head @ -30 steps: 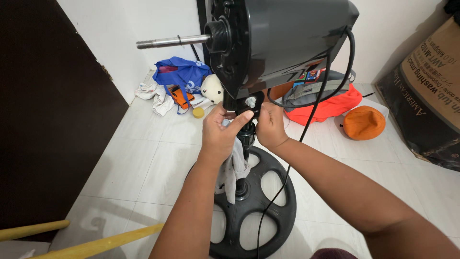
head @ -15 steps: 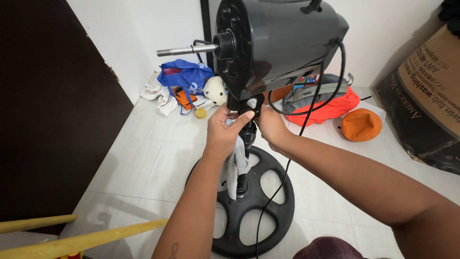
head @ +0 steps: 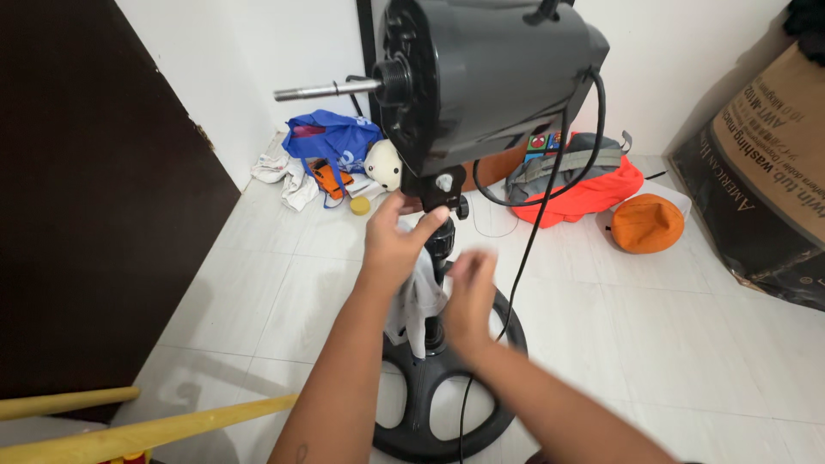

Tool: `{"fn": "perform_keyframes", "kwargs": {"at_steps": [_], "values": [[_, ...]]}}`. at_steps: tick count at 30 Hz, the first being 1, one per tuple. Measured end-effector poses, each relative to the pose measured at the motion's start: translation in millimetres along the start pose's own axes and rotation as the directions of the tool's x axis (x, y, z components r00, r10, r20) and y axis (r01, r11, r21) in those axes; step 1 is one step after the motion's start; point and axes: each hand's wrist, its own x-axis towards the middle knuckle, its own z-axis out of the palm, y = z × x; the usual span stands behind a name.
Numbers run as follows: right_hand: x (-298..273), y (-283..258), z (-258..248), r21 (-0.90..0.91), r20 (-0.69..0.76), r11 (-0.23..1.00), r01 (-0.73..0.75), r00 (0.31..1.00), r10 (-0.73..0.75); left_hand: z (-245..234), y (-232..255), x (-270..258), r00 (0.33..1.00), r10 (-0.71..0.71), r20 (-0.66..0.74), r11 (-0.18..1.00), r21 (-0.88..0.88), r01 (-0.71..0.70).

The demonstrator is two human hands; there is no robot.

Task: The person removes the front grille of a standing electric fan, then detaches the fan blades and the rear grille. They wipe the exposed motor housing and stand with a cloth. The fan remains disassembled at the end of the clip.

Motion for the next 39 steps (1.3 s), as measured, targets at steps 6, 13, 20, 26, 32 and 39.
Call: {"fn": "perform_keyframes", "kwargs": {"at_steps": [6,13,20,26,32,39], "values": [[-35.7,5.4,-10.0,-0.196,0.422,0.98,0.022,0.904,0.064,-6.2,0.9,-46.9,0.929,-0.326,-0.175,0.893,-0.378,0.243],[14.9,10.8,-50.2,-0.109,0.145,0.905,-0.412,0.894,0.424,-43.2,3.4,-39.9,0.993,0.03,-0.116,0.985,0.171,-0.01],[42.1,56.7,-11.9,0.298,0.093,0.941,-0.163,0.986,0.142,6.7,-41.7,-29.7,0.953,0.164,-0.255,0.941,0.33,-0.074],[22.9,100.4,29.8,0.311,0.174,0.935,-0.174,0.977,0.124,42.8,-112.8,-38.9,0.976,-0.038,-0.214,0.948,-0.317,-0.033],[-6.3,149.7,33.0,0.234,0.153,0.94,-0.249,0.964,0.217,36.0,-165.3,-64.6,0.973,-0.215,-0.082,0.866,-0.476,0.151],[-27.5,180.4,30.7,0.036,0.125,0.968,-0.248,0.962,0.242,40.1,-195.9,-82.8,0.958,-0.28,-0.061,0.767,-0.614,0.185]]}}
